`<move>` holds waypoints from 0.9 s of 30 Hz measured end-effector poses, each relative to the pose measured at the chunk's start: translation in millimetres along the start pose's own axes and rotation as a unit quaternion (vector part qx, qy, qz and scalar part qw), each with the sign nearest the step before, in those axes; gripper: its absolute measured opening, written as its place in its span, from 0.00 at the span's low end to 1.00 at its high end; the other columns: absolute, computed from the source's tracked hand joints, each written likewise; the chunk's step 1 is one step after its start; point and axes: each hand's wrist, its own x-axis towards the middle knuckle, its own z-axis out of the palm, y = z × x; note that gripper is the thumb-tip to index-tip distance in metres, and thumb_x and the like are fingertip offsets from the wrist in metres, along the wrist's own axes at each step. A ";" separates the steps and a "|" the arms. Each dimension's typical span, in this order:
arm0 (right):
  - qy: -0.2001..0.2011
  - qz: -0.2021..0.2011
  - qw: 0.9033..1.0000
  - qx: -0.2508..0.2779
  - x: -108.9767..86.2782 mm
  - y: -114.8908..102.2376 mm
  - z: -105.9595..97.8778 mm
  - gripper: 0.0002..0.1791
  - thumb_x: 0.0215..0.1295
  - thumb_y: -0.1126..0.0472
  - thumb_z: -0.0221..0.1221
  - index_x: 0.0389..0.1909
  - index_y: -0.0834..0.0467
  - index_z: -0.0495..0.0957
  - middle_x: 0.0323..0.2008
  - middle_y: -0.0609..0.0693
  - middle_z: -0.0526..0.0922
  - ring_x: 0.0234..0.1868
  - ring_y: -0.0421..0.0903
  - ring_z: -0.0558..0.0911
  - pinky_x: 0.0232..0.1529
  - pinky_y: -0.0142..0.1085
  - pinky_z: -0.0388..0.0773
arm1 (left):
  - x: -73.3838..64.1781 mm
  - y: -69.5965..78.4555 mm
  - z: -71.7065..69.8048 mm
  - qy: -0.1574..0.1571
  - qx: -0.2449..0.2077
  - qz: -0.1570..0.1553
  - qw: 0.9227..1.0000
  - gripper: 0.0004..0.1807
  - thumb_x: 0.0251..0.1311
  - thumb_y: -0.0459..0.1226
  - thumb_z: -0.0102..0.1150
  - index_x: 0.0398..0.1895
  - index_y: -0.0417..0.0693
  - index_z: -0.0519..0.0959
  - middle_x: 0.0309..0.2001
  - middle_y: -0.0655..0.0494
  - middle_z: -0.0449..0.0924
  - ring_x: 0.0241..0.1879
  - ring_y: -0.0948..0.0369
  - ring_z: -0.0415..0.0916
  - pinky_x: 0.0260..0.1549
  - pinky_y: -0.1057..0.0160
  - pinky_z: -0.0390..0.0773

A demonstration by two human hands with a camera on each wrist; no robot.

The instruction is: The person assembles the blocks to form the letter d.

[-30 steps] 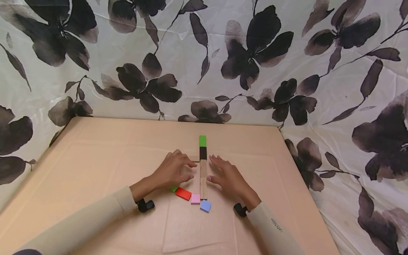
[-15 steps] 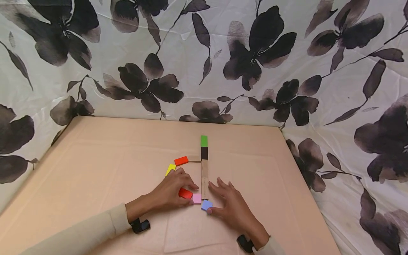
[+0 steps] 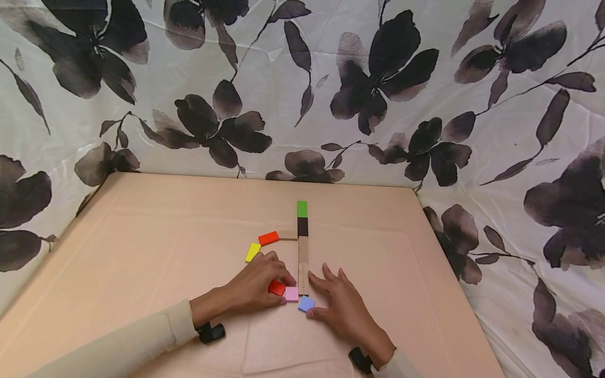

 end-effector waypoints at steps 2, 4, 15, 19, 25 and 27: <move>-0.001 0.002 1.000 0.001 0.5 -0.3 0.2 0.45 0.51 0.50 0.81 0.73 0.44 0.77 0.79 0.60 0.64 0.78 0.79 0.57 0.71 0.74 0.60 | 0.4 0.4 0.1 -0.001 0.004 0.002 1.000 0.15 0.57 0.46 0.79 0.48 0.61 0.92 0.40 0.70 0.88 0.42 0.67 0.66 0.43 0.63 0.61; -0.003 0.002 1.000 0.002 0.6 -0.6 0.1 0.45 0.51 0.50 0.81 0.73 0.44 0.77 0.79 0.60 0.64 0.78 0.79 0.57 0.71 0.74 0.60 | 0.7 0.7 0.6 -0.001 0.007 0.004 1.000 0.15 0.57 0.46 0.79 0.48 0.61 0.92 0.39 0.70 0.88 0.42 0.67 0.66 0.43 0.63 0.60; -0.006 0.000 1.000 0.009 0.7 -1.6 -0.2 0.43 0.52 0.51 0.81 0.72 0.45 0.78 0.79 0.62 0.63 0.79 0.79 0.56 0.72 0.75 0.58 | 0.0 3.3 -0.4 -0.001 0.006 0.009 1.000 0.15 0.57 0.45 0.78 0.49 0.62 0.92 0.40 0.70 0.88 0.42 0.68 0.66 0.43 0.63 0.59; 0.001 -0.014 1.000 -0.010 1.4 -4.0 -0.8 0.44 0.52 0.49 0.80 0.73 0.45 0.77 0.79 0.62 0.64 0.79 0.78 0.58 0.72 0.74 0.59 | -1.1 1.8 -3.9 -0.003 0.007 0.012 1.000 0.15 0.58 0.45 0.78 0.49 0.61 0.91 0.41 0.69 0.89 0.42 0.67 0.66 0.43 0.63 0.61; 0.015 -0.065 0.997 -0.043 9.3 -11.6 -2.2 0.46 0.53 0.49 0.80 0.75 0.48 0.75 0.78 0.63 0.68 0.81 0.67 0.62 0.78 0.67 0.56 | -3.1 -4.6 -9.2 0.006 0.011 0.013 1.000 0.13 0.55 0.44 0.79 0.45 0.59 0.92 0.39 0.68 0.88 0.41 0.67 0.67 0.43 0.62 0.63; 0.013 -0.072 0.996 -0.041 13.2 -13.9 -2.0 0.45 0.53 0.51 0.80 0.74 0.49 0.76 0.78 0.63 0.68 0.82 0.63 0.62 0.80 0.64 0.54 | -3.1 -6.5 -9.2 0.007 0.014 0.012 1.000 0.13 0.55 0.43 0.79 0.44 0.58 0.92 0.38 0.68 0.87 0.41 0.67 0.67 0.43 0.62 0.63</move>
